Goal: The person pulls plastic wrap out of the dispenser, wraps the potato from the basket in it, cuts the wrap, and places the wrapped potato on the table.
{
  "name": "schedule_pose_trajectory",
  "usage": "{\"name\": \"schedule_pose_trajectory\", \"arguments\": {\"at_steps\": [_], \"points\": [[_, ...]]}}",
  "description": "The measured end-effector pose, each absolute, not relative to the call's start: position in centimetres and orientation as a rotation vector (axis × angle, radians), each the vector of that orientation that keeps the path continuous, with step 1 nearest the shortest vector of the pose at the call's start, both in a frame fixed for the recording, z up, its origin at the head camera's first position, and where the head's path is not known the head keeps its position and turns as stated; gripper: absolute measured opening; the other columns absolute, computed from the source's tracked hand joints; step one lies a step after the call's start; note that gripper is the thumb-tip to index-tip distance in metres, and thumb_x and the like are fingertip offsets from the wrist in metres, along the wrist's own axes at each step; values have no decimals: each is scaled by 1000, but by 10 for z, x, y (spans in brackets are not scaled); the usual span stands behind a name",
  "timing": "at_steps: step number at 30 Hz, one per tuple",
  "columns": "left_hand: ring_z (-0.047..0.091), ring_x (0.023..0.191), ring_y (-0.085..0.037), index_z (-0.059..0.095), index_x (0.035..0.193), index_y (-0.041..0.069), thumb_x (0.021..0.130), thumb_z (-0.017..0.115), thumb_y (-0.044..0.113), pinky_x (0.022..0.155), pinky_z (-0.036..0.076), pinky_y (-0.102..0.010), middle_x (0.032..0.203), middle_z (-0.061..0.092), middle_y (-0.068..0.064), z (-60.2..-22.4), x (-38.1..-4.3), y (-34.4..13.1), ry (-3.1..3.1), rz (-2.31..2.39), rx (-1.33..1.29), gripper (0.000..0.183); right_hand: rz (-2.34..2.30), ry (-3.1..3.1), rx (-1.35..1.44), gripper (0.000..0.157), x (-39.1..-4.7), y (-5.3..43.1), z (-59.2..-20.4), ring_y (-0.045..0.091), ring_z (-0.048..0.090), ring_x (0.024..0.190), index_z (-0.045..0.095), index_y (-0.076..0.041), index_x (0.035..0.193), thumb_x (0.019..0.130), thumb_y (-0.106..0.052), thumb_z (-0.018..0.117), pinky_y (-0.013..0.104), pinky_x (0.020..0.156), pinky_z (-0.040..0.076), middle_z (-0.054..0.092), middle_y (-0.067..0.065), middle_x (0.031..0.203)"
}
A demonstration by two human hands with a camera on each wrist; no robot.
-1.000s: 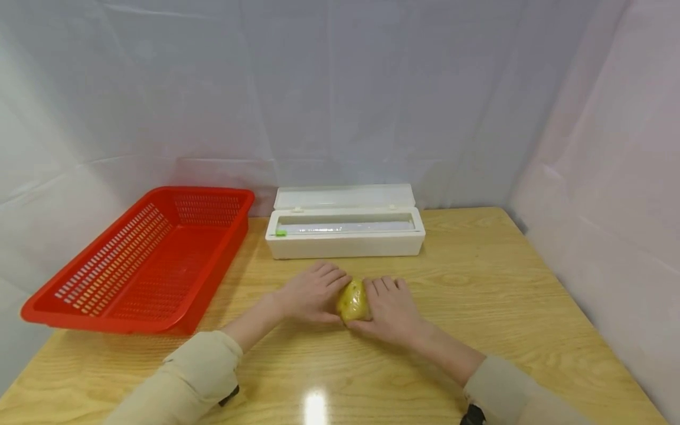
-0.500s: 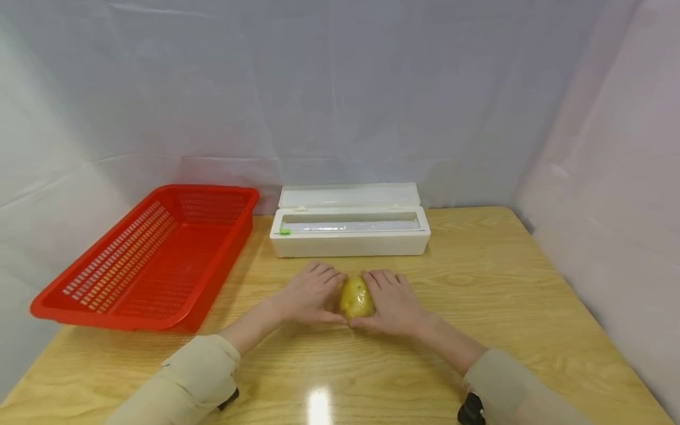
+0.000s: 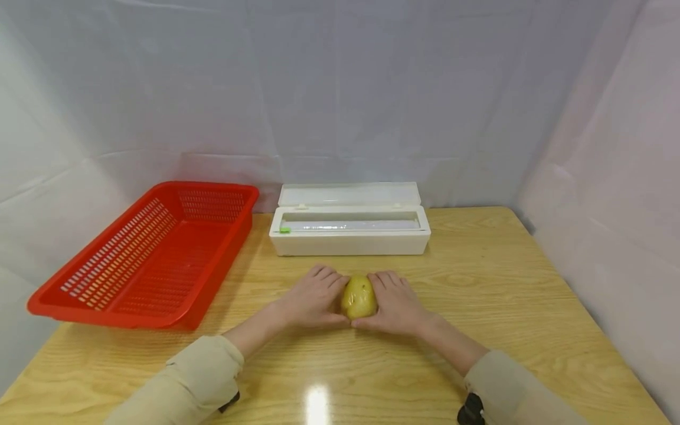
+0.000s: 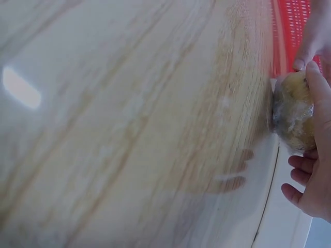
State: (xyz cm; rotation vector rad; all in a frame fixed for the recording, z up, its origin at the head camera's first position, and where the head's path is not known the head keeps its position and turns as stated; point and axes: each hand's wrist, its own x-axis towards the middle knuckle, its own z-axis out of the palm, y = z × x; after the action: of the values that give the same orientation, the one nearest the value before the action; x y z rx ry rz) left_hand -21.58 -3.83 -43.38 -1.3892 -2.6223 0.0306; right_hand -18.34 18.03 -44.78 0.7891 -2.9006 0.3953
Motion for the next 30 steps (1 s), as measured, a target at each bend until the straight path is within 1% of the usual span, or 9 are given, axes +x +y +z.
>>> {"name": "schedule_pose_trajectory", "arguments": {"at_steps": [3,8,12,15,19,25,30], "points": [[46,116,-21,47,132,2,80,55,64,104,31,-39,123,56,-5,-433,-215,-38,-2629,28,-1376,81,416,-2882,810,97,-184,182,-448,33,43,118,42,6,132,71,-65,65,52,95,38,48,20,128],[46,115,-20,48,131,4,78,56,66,104,31,-39,123,56,-4,-433,-215,-37,-2639,15,-1358,82,457,-2839,843,96,-184,185,-448,31,44,116,44,5,131,66,-62,71,51,96,37,50,17,126],[46,115,-20,49,129,5,77,56,68,104,30,-40,122,57,-4,-431,-215,-38,-2656,-41,-1362,83,490,-2811,832,91,-185,184,-447,29,47,113,49,3,127,66,-61,71,48,96,38,55,14,121],[47,114,-21,51,128,5,76,58,67,104,30,-41,121,58,-5,-428,-215,-42,-2661,-74,-1367,82,505,-2800,824,90,-186,180,-447,28,48,112,51,2,125,66,-64,70,46,96,39,57,13,119],[47,113,-21,51,128,5,75,59,67,103,30,-40,120,59,-4,-426,-217,-48,-2670,-65,-1367,82,525,-2809,820,91,-187,173,-447,28,48,113,50,2,127,68,-65,68,46,97,39,56,13,121],[47,113,-20,49,131,5,76,58,67,104,30,-40,121,58,-5,-428,-216,-47,-2692,-107,-1363,83,534,-2820,842,93,-189,176,-449,29,47,114,47,4,128,66,-61,72,45,98,38,55,15,122],[47,113,-21,48,132,5,77,57,67,104,30,-40,121,58,-6,-433,-214,-44,-2691,-112,-1340,84,519,-2817,881,94,-190,181,-451,29,48,113,45,5,128,66,-60,73,46,97,39,55,16,122]]}}
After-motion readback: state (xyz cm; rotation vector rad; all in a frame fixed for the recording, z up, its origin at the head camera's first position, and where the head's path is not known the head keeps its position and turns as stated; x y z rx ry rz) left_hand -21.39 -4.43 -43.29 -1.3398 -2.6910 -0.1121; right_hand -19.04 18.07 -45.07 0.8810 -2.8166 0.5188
